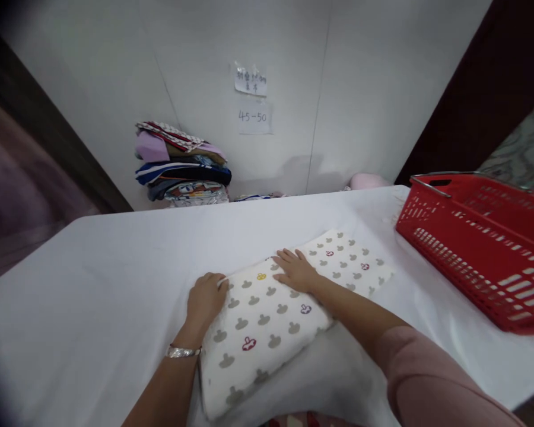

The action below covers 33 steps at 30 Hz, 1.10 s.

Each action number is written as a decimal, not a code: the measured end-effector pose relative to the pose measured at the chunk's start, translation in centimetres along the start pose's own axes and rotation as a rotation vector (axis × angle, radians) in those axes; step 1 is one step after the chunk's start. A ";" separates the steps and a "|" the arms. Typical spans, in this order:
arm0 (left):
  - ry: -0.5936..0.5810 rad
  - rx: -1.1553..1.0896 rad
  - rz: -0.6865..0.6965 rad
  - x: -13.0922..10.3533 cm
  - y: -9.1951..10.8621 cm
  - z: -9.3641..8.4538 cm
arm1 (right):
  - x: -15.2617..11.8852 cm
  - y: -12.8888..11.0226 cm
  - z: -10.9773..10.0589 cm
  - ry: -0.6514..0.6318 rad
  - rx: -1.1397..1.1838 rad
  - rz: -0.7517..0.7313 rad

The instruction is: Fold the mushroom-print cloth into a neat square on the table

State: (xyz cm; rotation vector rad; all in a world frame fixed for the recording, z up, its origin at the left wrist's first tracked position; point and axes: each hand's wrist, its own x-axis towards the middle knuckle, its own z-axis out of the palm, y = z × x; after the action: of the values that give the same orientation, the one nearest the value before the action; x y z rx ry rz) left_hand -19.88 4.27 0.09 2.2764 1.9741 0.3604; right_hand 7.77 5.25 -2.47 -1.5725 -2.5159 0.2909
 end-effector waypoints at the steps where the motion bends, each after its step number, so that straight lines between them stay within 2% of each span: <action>1: -0.007 0.006 0.008 0.0 -0.1 0.0 | 0.0 -0.4 0.0 -0.025 0.001 0.008; 4: -0.006 -0.018 0.041 0.3 -0.6 -0.1 | -0.6 -0.6 -0.8 -0.034 -0.010 0.037; 7: 0.055 -0.056 0.085 0.1 -0.6 -0.9 | -2.9 0.0 -1.8 0.015 -0.033 0.092; 11: 0.187 -0.018 0.224 -2.1 1.4 -1.2 | -6.0 0.4 -2.2 -0.072 -0.013 0.202; 13: 0.123 0.007 0.296 -3.8 2.5 -0.3 | -6.4 0.3 -2.4 -0.120 0.007 0.217; 16: -0.006 0.043 0.316 -5.5 2.9 1.6 | -6.2 0.8 -3.2 -0.114 0.017 0.230; 19: -0.035 0.064 0.310 -5.9 2.2 2.8 | -6.5 3.6 -4.3 -0.034 -0.069 0.308; 22: -0.031 0.072 0.314 -5.7 1.7 2.9 | -8.1 8.2 -5.1 0.033 -0.206 0.482; 25: -0.024 0.070 0.324 -5.7 1.8 2.8 | -9.9 12.4 -5.0 -0.016 -0.154 0.675; 26: -0.020 0.068 0.326 -5.8 1.9 2.7 | -10.3 13.4 -4.8 -0.021 -0.123 0.698; 29: -0.015 0.053 0.323 -6.0 2.1 2.6 | -10.7 14.8 -4.5 -0.020 -0.086 0.702; 33: -0.064 0.017 0.297 -6.1 2.2 2.3 | -10.6 14.7 -4.6 -0.053 -0.110 0.699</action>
State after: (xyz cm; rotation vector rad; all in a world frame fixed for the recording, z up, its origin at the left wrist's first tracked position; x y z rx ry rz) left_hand -17.95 -1.92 -2.26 2.5613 1.6160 0.2920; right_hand 26.24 2.35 -1.97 -2.4721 -1.9463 0.2739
